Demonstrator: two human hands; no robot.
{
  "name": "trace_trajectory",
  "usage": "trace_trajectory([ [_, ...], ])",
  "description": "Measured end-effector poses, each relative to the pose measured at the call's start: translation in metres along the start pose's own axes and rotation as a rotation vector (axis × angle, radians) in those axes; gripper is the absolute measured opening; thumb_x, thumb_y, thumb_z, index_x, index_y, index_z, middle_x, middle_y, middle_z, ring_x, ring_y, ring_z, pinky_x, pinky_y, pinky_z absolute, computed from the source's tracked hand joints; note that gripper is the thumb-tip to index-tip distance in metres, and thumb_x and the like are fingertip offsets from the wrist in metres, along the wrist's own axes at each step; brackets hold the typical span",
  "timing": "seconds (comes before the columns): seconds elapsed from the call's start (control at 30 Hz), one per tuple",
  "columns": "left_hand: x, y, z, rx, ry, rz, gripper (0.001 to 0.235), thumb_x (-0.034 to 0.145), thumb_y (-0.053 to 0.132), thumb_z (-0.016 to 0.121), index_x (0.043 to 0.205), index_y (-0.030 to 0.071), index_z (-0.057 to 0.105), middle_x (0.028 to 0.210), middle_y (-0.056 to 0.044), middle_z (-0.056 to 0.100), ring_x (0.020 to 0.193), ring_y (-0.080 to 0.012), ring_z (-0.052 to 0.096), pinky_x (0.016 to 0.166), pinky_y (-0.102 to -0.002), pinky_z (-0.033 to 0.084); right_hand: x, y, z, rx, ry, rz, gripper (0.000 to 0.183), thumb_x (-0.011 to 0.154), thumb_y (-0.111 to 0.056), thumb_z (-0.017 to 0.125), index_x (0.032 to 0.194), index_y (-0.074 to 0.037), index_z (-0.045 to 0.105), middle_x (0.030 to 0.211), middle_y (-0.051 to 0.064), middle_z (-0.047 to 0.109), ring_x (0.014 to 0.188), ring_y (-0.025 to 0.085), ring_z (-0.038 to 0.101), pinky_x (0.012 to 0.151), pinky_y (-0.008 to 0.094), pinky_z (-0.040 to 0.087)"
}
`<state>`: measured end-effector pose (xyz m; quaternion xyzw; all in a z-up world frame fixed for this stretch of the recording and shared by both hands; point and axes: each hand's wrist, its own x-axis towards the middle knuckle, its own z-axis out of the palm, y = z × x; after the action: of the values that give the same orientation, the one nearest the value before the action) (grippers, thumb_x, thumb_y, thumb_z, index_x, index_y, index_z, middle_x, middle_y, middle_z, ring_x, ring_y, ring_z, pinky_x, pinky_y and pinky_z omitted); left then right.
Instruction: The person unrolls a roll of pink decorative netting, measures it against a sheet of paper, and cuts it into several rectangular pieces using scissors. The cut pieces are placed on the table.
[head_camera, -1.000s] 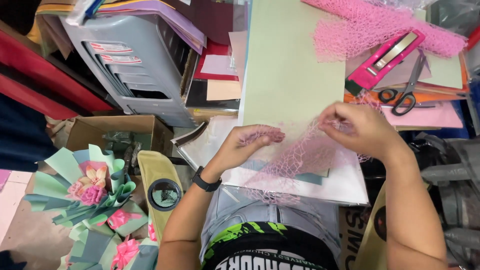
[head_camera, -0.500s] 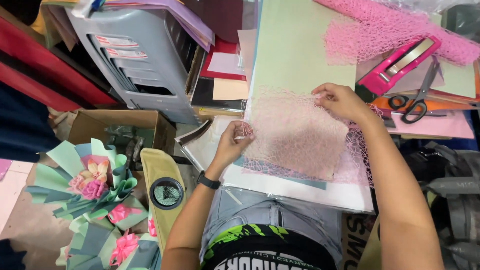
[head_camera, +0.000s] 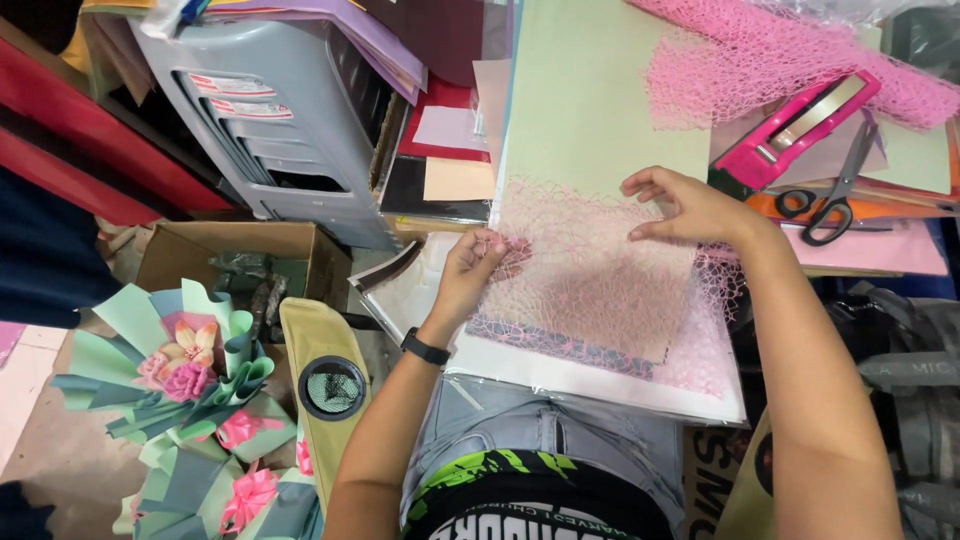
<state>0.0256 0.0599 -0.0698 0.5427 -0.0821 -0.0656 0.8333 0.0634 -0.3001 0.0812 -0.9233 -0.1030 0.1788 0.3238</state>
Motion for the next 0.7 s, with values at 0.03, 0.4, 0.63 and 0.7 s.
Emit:
trace_trajectory([
  [0.03, -0.002, 0.014, 0.012, -0.032, 0.018, -0.036, 0.015, 0.113, 0.008, 0.072, 0.127, 0.005, 0.068, 0.102, -0.005, 0.082, 0.089, -0.0096, 0.08, 0.08, -0.027, 0.07, 0.0, 0.007, -0.002, -0.02, 0.015, 0.01, 0.082, 0.084, -0.028, 0.098, 0.155, -0.004, 0.064, 0.151, 0.021, 0.074, 0.145, 0.042, 0.066, 0.125, 0.061, 0.046],
  [0.4, -0.001, 0.021, 0.027, -0.049, 0.023, -0.081, 0.013, 0.117, 0.009, 0.063, 0.13, 0.007, 0.061, 0.094, -0.006, 0.08, 0.083, -0.0121, 0.082, 0.071, -0.027, 0.072, 0.009, 0.091, -0.012, -0.155, 0.041, 0.144, 0.055, 0.087, -0.021, 0.097, 0.136, -0.003, 0.08, 0.122, 0.016, 0.085, 0.113, 0.033, 0.081, 0.099, 0.048, 0.064],
  [0.63, 0.004, 0.019, 0.024, -0.004, 0.023, -0.182, 0.015, 0.117, 0.013, 0.063, 0.131, 0.01, 0.058, 0.112, -0.01, 0.085, 0.094, -0.0162, 0.086, 0.078, -0.026, 0.074, -0.002, 0.095, -0.017, -0.068, 0.076, 0.174, 0.033, 0.094, -0.008, 0.087, 0.127, -0.004, 0.086, 0.108, 0.015, 0.088, 0.099, 0.029, 0.081, 0.091, 0.044, 0.064],
  [0.7, 0.005, 0.016, 0.021, 0.011, 0.023, -0.19, 0.016, 0.117, 0.013, 0.064, 0.131, 0.01, 0.058, 0.112, -0.011, 0.085, 0.094, -0.0168, 0.086, 0.078, -0.027, 0.074, -0.002, 0.098, -0.016, -0.059, 0.071, 0.173, 0.035, 0.094, -0.006, 0.086, 0.129, -0.003, 0.086, 0.108, 0.016, 0.087, 0.096, 0.029, 0.081, 0.091, 0.044, 0.064],
])
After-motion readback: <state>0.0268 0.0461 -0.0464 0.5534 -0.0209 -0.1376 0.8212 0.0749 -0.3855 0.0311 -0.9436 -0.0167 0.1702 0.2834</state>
